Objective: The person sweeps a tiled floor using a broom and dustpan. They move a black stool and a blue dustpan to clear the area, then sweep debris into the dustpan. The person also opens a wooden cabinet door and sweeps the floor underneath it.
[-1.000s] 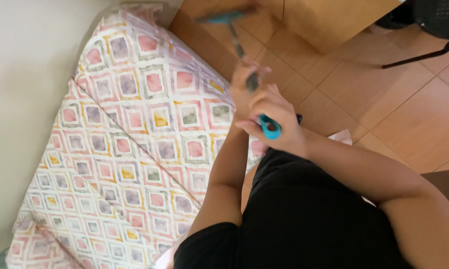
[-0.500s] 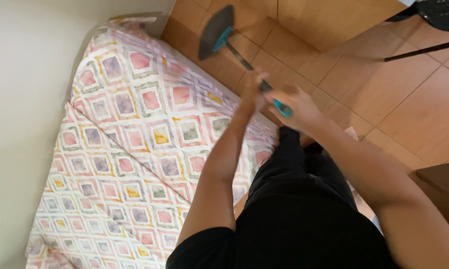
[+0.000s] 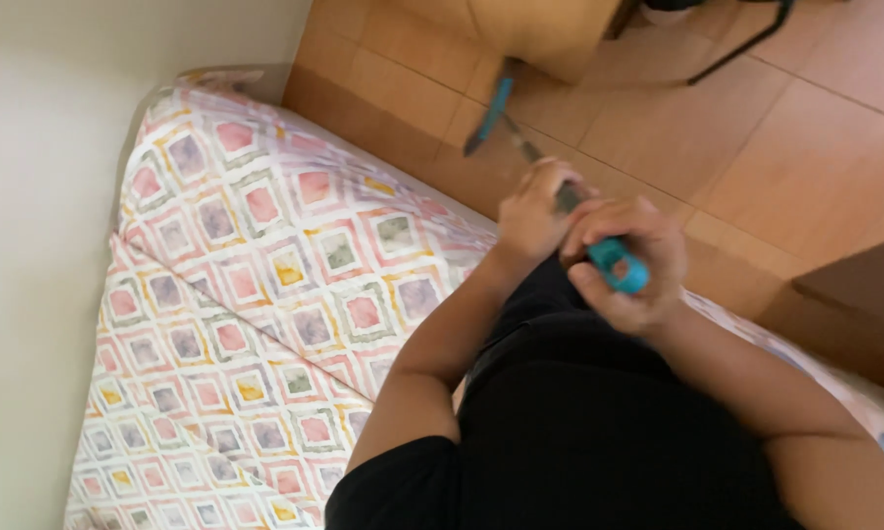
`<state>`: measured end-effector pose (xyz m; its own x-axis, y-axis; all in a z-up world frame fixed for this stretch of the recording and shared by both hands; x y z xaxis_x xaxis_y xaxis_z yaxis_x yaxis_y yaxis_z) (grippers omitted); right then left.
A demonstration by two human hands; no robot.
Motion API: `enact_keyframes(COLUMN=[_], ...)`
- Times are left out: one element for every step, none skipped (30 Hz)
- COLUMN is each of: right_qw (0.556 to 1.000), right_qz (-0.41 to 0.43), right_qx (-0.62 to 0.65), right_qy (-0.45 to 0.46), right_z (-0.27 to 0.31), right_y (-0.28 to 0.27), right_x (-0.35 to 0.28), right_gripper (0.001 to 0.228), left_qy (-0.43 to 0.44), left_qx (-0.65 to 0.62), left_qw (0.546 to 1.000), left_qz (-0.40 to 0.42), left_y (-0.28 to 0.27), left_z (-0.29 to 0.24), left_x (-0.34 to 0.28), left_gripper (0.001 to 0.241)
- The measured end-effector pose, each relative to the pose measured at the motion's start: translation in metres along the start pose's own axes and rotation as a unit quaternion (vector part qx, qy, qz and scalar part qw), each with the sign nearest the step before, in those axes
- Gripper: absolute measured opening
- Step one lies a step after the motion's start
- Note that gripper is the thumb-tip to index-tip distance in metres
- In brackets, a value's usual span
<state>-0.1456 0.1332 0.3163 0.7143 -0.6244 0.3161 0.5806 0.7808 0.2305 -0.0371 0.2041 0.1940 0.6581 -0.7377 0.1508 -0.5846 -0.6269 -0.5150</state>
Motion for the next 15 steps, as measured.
enact_keyframes(right_qw=[0.997,0.989,0.989,0.993,0.994,0.994,0.996,0.994,0.994,0.994,0.992,0.992,0.985,0.974,0.975], right_qz=[0.043,0.085,0.08,0.092,0.104,0.099,0.087,0.075,0.073,0.054,0.031,0.026,-0.004,-0.033,-0.039], right_qx=[-0.033,-0.065,-0.07,-0.044,-0.016,-0.019,-0.029,-0.038,-0.039,-0.062,-0.083,-0.082,-0.13,-0.177,-0.179], right_qy=[-0.05,-0.099,-0.099,-0.067,-0.037,-0.039,0.016,0.071,0.066,0.071,0.087,0.093,0.114,0.134,0.128], right_z=[0.006,0.011,-0.004,-0.022,-0.042,-0.047,-0.058,-0.069,-0.062,-0.056,-0.046,-0.027,-0.012,0.005,0.012], right_y=[0.001,0.002,-0.009,-0.019,-0.028,-0.043,-0.058,-0.071,-0.091,-0.113,-0.133,-0.145,-0.161,-0.176,-0.183], right_x=[-0.003,-0.007,-0.016,-0.024,-0.032,-0.042,-0.053,-0.064,-0.069,-0.073,-0.087,-0.095,-0.098,-0.1,-0.096], right_gripper=[0.03,0.029,0.029,0.027,0.025,0.025,0.023,0.021,0.021,0.02,0.02,0.02,0.019,0.019,0.019], left_qy=[0.036,0.073,0.075,0.051,0.029,0.034,0.054,0.074,0.079,0.096,0.103,0.098,0.125,0.149,0.157], left_qx=[0.028,0.055,0.051,0.068,0.087,0.085,0.085,0.085,0.085,0.01,-0.067,-0.068,-0.136,-0.203,-0.202], left_qw=[0.998,0.992,0.993,0.993,0.991,0.992,0.992,0.992,0.992,0.995,0.989,0.989,0.97,0.94,0.938], left_qz=[-0.042,-0.085,-0.079,-0.086,-0.094,-0.089,-0.073,-0.057,-0.057,0.009,0.082,0.089,0.16,0.229,0.233], left_y=[-0.006,-0.012,-0.002,0.006,0.013,0.034,0.054,0.074,0.097,0.126,0.154,0.176,0.204,0.231,0.25], left_z=[-0.006,-0.012,0.002,0.019,0.038,0.055,0.071,0.087,0.082,0.077,0.069,0.054,0.036,0.016,0.006], left_x=[-0.007,-0.014,-0.021,-0.029,-0.035,-0.037,-0.043,-0.048,-0.047,-0.046,-0.06,-0.064,-0.06,-0.058,-0.051], left_gripper=[0.033,0.038,0.038,0.035,0.033,0.033,0.034,0.036,0.036,0.039,0.042,0.042,0.039,0.037,0.037])
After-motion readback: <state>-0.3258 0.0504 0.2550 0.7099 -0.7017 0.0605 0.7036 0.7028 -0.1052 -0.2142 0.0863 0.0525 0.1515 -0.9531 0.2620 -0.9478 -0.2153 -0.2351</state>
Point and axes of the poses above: each hand's wrist, its own x-axis towards the middle knuckle, its own y-axis out of the palm, z = x × y, the point moved 5 cm from there along x, towards the middle knuckle, and after that the axes turned 3 degrees about -z, right-handed, at the moved point
